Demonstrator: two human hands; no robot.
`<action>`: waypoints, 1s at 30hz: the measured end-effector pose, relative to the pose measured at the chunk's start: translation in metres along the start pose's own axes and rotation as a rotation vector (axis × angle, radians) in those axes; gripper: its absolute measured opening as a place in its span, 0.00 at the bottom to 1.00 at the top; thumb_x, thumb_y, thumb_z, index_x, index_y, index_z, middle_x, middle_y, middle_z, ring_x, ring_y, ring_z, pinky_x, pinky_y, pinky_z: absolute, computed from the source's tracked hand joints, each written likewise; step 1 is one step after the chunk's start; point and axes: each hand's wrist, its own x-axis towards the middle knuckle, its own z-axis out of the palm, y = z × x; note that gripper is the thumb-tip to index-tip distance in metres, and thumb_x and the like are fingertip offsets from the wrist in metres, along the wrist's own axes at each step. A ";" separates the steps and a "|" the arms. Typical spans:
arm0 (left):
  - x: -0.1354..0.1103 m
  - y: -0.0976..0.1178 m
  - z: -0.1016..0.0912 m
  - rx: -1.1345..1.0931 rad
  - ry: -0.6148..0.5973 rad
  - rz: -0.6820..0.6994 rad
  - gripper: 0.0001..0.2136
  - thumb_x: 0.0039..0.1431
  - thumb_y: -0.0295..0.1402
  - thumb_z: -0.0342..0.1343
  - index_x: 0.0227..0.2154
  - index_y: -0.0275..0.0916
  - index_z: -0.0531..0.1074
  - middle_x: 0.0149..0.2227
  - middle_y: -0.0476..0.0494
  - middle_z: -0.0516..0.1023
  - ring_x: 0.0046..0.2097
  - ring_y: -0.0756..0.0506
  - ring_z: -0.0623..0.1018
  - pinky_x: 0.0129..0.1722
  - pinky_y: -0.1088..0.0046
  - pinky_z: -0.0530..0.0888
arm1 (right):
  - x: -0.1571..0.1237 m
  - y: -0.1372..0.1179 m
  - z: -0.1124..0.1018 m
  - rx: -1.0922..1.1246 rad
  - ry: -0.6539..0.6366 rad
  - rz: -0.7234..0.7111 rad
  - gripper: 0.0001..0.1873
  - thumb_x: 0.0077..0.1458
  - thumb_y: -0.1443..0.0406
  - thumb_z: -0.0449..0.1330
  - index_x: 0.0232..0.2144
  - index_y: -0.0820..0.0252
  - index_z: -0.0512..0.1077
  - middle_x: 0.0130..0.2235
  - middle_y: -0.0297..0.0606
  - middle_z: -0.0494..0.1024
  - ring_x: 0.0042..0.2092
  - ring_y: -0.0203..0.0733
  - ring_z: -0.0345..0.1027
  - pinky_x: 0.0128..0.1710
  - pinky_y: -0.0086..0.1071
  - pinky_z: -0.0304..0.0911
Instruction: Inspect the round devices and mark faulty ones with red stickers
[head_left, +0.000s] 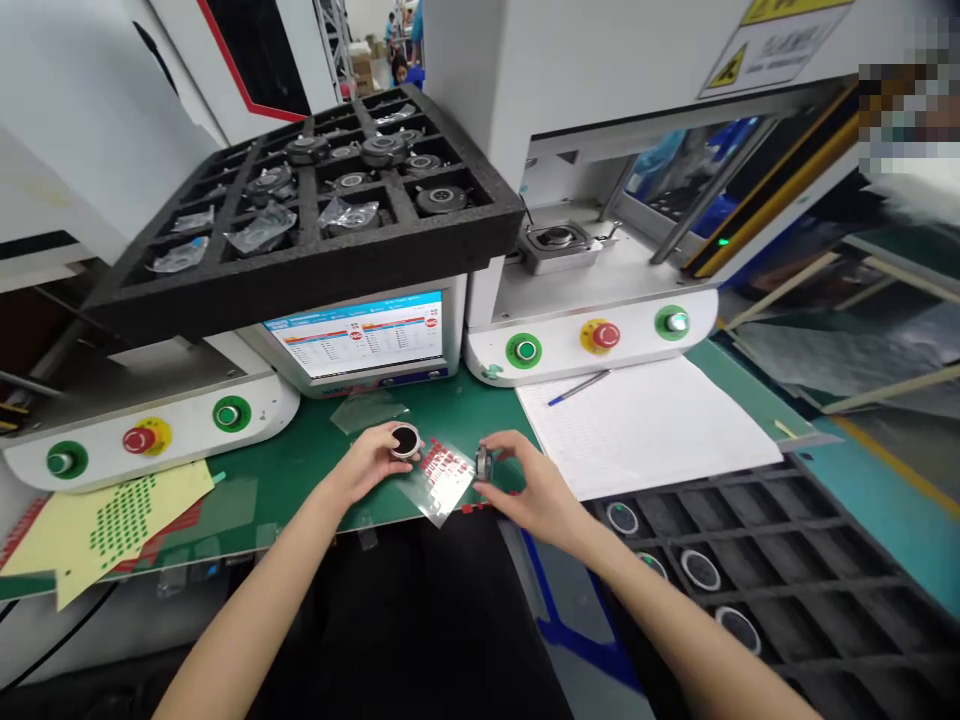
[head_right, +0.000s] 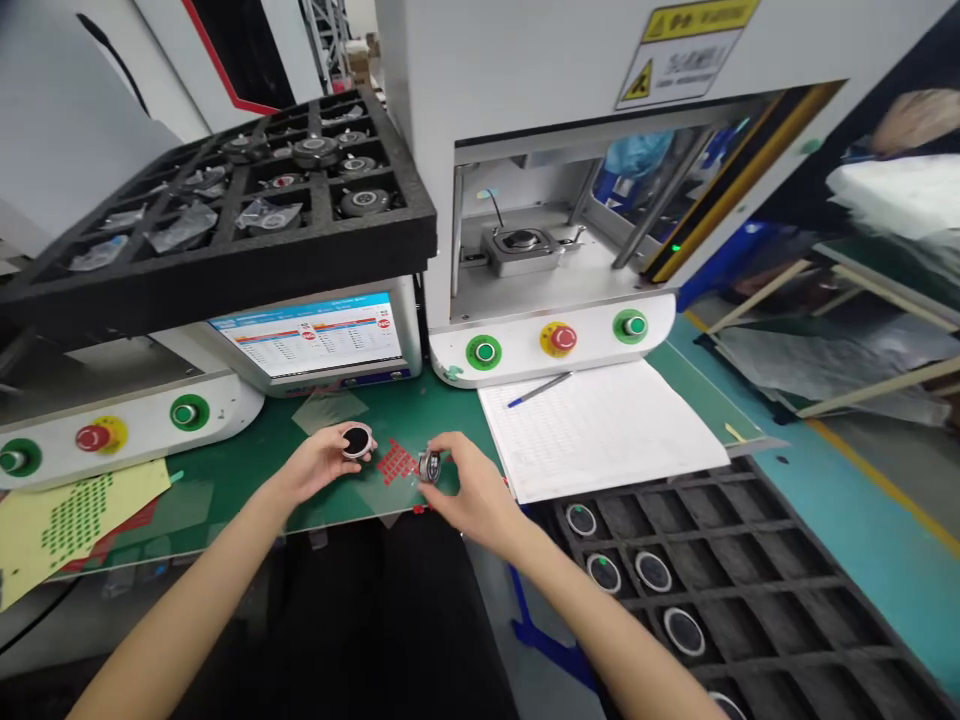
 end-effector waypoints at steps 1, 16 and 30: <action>0.000 -0.002 0.004 -0.021 0.027 -0.012 0.10 0.56 0.35 0.49 0.36 0.35 0.70 0.35 0.39 0.79 0.36 0.44 0.81 0.36 0.69 0.80 | 0.012 0.005 -0.001 -0.043 -0.061 0.003 0.16 0.53 0.68 0.63 0.44 0.55 0.65 0.43 0.39 0.74 0.45 0.45 0.72 0.46 0.39 0.70; -0.015 -0.011 0.017 0.542 0.373 -0.057 0.08 0.61 0.34 0.63 0.33 0.34 0.74 0.36 0.45 0.78 0.44 0.43 0.78 0.48 0.59 0.75 | 0.080 0.021 0.021 -0.608 -0.585 -0.143 0.14 0.63 0.59 0.62 0.46 0.63 0.72 0.42 0.39 0.77 0.44 0.42 0.73 0.46 0.42 0.71; -0.038 -0.001 -0.221 0.699 1.017 -0.121 0.07 0.66 0.30 0.54 0.37 0.32 0.74 0.39 0.42 0.81 0.44 0.43 0.79 0.48 0.62 0.73 | 0.130 0.058 -0.149 -0.850 0.003 0.143 0.26 0.58 0.45 0.47 0.28 0.56 0.73 0.28 0.45 0.80 0.26 0.48 0.75 0.24 0.37 0.64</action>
